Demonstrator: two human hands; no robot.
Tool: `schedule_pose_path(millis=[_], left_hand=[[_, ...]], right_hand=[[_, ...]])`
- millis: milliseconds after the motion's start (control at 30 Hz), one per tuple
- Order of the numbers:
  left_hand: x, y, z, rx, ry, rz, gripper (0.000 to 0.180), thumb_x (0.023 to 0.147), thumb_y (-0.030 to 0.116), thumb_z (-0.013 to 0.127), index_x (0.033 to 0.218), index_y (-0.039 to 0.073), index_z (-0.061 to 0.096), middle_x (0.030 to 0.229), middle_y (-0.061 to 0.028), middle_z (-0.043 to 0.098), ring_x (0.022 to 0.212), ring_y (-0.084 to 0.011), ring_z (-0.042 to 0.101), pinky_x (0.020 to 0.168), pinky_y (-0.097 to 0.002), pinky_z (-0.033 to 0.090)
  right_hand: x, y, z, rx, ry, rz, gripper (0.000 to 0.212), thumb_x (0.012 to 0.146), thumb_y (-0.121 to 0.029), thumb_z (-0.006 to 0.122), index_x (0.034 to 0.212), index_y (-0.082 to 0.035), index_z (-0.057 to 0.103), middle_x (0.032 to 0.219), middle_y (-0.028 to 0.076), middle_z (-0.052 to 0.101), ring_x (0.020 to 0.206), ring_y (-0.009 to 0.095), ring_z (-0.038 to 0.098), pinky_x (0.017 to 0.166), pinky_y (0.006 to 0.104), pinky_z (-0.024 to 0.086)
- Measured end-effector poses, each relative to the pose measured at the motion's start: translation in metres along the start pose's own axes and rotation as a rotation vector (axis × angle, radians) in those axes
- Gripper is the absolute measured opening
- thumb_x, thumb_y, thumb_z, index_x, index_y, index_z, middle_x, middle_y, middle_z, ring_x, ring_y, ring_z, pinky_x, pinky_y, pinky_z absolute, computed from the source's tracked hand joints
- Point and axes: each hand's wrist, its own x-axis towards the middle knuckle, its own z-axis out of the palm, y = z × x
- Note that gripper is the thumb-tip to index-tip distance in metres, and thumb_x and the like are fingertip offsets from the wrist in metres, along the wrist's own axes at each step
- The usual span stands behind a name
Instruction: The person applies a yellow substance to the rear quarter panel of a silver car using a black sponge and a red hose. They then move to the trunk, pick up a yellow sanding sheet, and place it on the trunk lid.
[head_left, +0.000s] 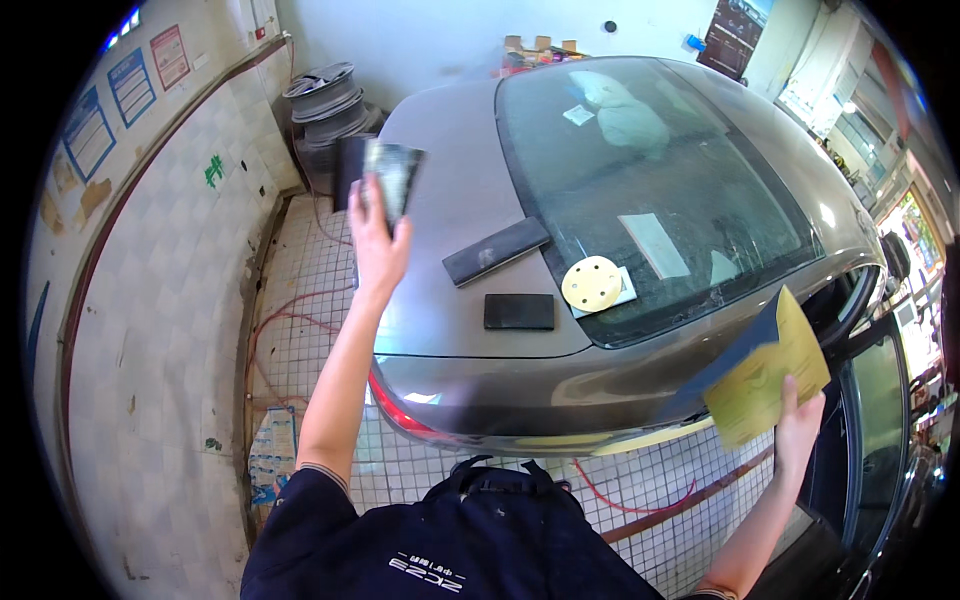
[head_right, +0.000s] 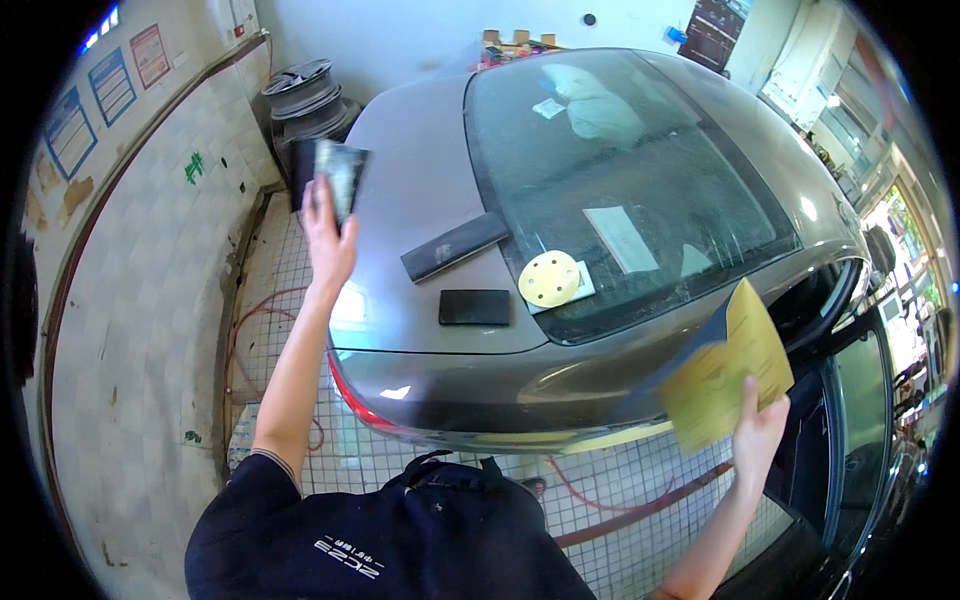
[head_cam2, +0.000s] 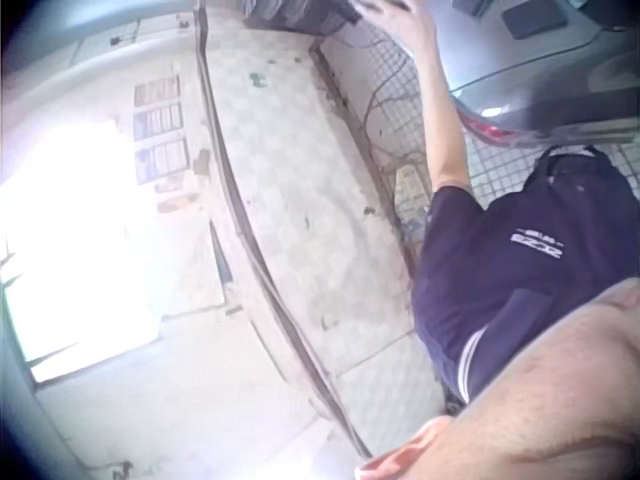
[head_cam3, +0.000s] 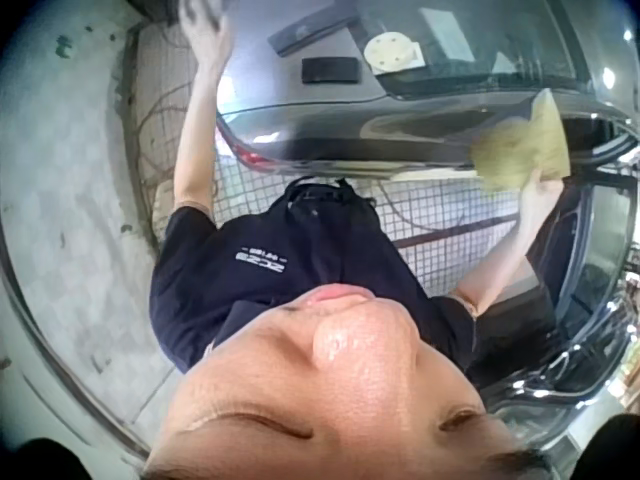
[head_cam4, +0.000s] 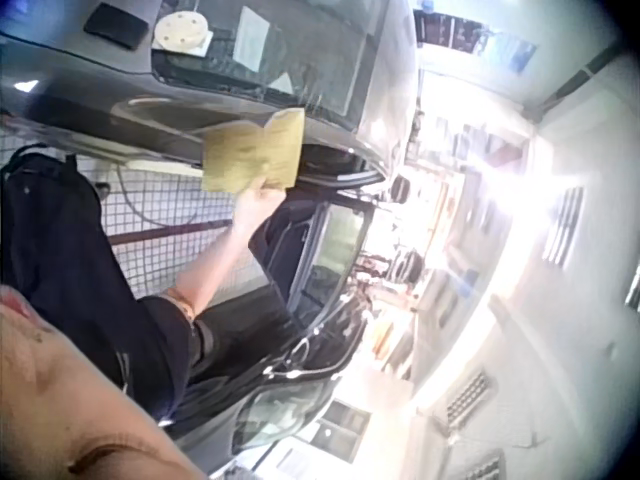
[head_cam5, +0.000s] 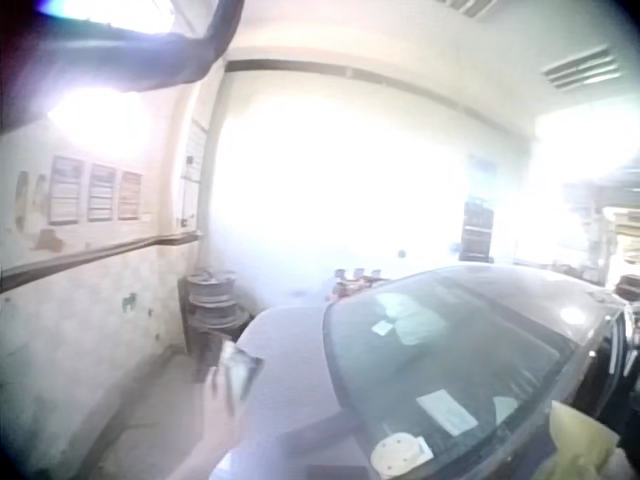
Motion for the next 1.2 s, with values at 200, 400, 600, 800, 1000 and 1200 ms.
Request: schedule_pose_path(millis=[200,400,600,800,1000,1200], left_hand=[[-0.024,0.018,0.059,0.002,-0.729,0.191,0.096,0.093,0.047,0.074,0.169,0.024,0.021,0.176,-0.0201,-0.001,0.160,-0.0462,0.005,0.128,-0.0553,0.016],[-0.079,0.144,0.010,-0.827,-0.997,-0.039,0.073,0.102,0.037,0.065,0.163,0.007,0.035,0.162,-0.0152,0.046,0.148,-0.0291,0.043,0.120,-0.0453,0.036],[-0.080,0.204,-0.018,-1.152,-1.097,-0.365,0.047,0.099,0.018,0.072,0.142,0.002,0.060,0.128,-0.0134,0.072,0.112,-0.0148,0.069,0.095,-0.0307,0.056],[-0.068,0.245,-0.020,-0.948,-1.302,-0.208,0.041,0.093,0.021,0.081,0.126,0.000,0.067,0.110,-0.0103,0.074,0.093,-0.0129,0.071,0.087,-0.0285,0.057],[-0.084,0.252,-0.030,-0.854,-1.266,-0.105,0.038,0.093,0.021,0.080,0.123,0.001,0.069,0.106,-0.0074,0.073,0.092,-0.0113,0.069,0.082,-0.0281,0.056],[-0.112,0.275,-0.052,-0.498,-1.083,0.173,0.024,0.099,0.023,0.069,0.108,0.001,0.071,0.089,-0.0183,0.074,0.083,-0.0361,0.072,0.072,-0.0427,0.056]], right_hand=[[-0.059,0.003,0.028,0.176,-0.030,0.160,0.038,0.105,-0.020,0.066,0.128,0.009,0.060,0.119,0.018,0.071,0.106,0.024,0.067,0.094,0.0363,0.051],[-0.101,-0.029,0.062,0.354,-0.132,0.226,0.028,0.105,-0.013,0.063,0.124,0.008,0.064,0.116,0.014,0.072,0.103,0.020,0.068,0.091,0.0336,0.052],[-0.107,-0.046,0.098,0.406,-0.277,0.021,0.024,0.104,-0.009,0.061,0.120,0.009,0.067,0.108,0.013,0.075,0.098,0.019,0.070,0.087,0.0318,0.052],[-0.103,-0.055,0.097,0.383,-0.384,-0.134,0.042,0.096,0.004,0.059,0.138,0.001,0.065,0.134,0.019,0.069,0.120,0.032,0.070,0.099,0.0359,0.053],[-0.106,-0.044,0.087,0.241,-0.453,-0.391,0.060,0.081,0.000,0.071,0.140,-0.005,0.065,0.135,0.016,0.068,0.113,0.037,0.069,0.097,0.0398,0.055],[-0.119,-0.030,0.082,0.330,-0.711,-0.407,0.080,0.080,-0.007,0.076,0.155,-0.007,0.049,0.146,0.018,0.056,0.126,0.039,0.061,0.104,0.0423,0.051]])
